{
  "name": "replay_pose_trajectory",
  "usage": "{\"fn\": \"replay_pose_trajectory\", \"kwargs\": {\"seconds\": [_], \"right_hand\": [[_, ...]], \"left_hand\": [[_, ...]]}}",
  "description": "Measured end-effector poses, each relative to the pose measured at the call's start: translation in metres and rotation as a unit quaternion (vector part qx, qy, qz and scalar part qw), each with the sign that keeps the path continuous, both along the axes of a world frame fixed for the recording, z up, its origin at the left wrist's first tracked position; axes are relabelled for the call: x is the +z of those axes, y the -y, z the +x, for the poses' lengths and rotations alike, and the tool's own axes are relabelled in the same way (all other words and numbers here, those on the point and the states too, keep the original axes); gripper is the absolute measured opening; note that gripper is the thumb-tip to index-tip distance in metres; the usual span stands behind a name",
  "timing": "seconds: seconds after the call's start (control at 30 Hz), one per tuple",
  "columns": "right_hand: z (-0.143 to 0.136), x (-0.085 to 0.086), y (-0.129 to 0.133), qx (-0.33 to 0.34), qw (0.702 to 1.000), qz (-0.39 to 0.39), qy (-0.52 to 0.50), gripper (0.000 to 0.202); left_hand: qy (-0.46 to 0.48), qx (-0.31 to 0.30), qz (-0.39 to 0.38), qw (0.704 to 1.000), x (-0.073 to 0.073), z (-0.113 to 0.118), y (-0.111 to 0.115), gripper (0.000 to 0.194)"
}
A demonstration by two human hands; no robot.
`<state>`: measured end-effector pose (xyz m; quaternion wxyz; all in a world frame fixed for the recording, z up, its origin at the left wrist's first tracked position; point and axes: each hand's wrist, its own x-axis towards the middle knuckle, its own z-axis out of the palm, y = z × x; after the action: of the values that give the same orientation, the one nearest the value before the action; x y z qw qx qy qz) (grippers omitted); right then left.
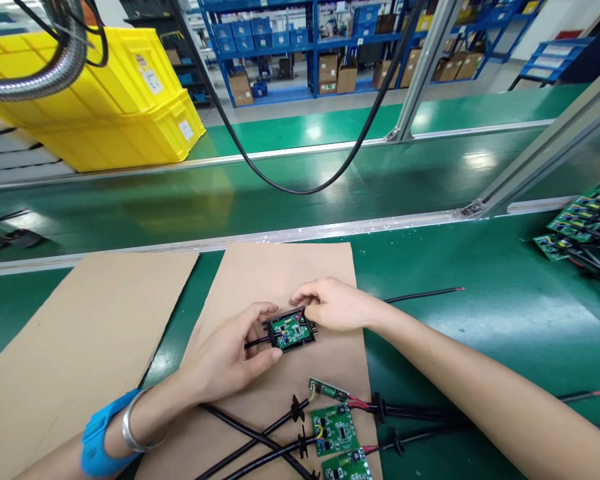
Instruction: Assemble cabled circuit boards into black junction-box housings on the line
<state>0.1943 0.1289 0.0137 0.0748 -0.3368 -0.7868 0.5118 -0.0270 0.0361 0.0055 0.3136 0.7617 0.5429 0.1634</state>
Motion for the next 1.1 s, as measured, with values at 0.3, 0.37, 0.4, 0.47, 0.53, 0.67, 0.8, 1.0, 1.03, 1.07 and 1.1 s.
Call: {"fn": "replay_pose_trajectory", "kwargs": {"seconds": [0.3,0.37,0.4,0.47,0.53,0.67,0.8,1.0,1.03,1.07,1.1], "right_hand": [[0.002,-0.004,0.004,0.024,0.999,0.027,-0.007,0.04],[0.002,-0.004,0.004,0.02,0.999,0.041,0.001,0.04],[0.002,-0.005,0.004,0.019,0.999,0.048,0.004,0.04],[0.002,-0.005,0.004,0.022,0.998,0.062,0.005,0.039],[0.004,-0.006,0.004,0.024,0.997,0.078,0.007,0.038],[0.017,-0.001,0.009,0.003,0.988,0.154,0.034,0.037],[0.04,0.003,0.02,-0.008,0.976,0.206,0.064,0.031],[0.065,-0.016,0.029,0.0,0.957,0.27,0.105,0.022],[0.067,-0.019,0.028,-0.001,0.953,0.282,0.111,0.019],[0.069,-0.022,0.028,-0.002,0.95,0.291,0.114,0.017],[0.07,-0.023,0.028,-0.002,0.948,0.298,0.114,0.016]], "left_hand": [[0.002,0.021,-0.001,1.0,-0.005,0.015,-0.012,0.031],[-0.014,0.02,-0.011,1.0,-0.004,0.018,-0.014,0.027],[-0.022,0.019,-0.014,0.999,-0.004,0.02,-0.014,0.027],[-0.038,0.016,-0.01,0.999,-0.004,0.022,-0.015,0.027],[-0.059,0.008,-0.002,0.998,-0.004,0.022,-0.016,0.025],[-0.098,0.01,0.058,0.993,0.001,0.005,-0.017,0.039],[-0.093,0.01,0.094,0.991,0.011,-0.023,-0.01,0.039],[-0.09,-0.017,0.074,0.993,0.002,-0.04,0.008,0.036],[-0.091,-0.013,0.079,0.993,-0.002,-0.041,0.009,0.031],[-0.091,-0.008,0.085,0.992,-0.006,-0.042,0.01,0.025],[-0.091,-0.003,0.092,0.992,-0.009,-0.042,0.01,0.02]]}}
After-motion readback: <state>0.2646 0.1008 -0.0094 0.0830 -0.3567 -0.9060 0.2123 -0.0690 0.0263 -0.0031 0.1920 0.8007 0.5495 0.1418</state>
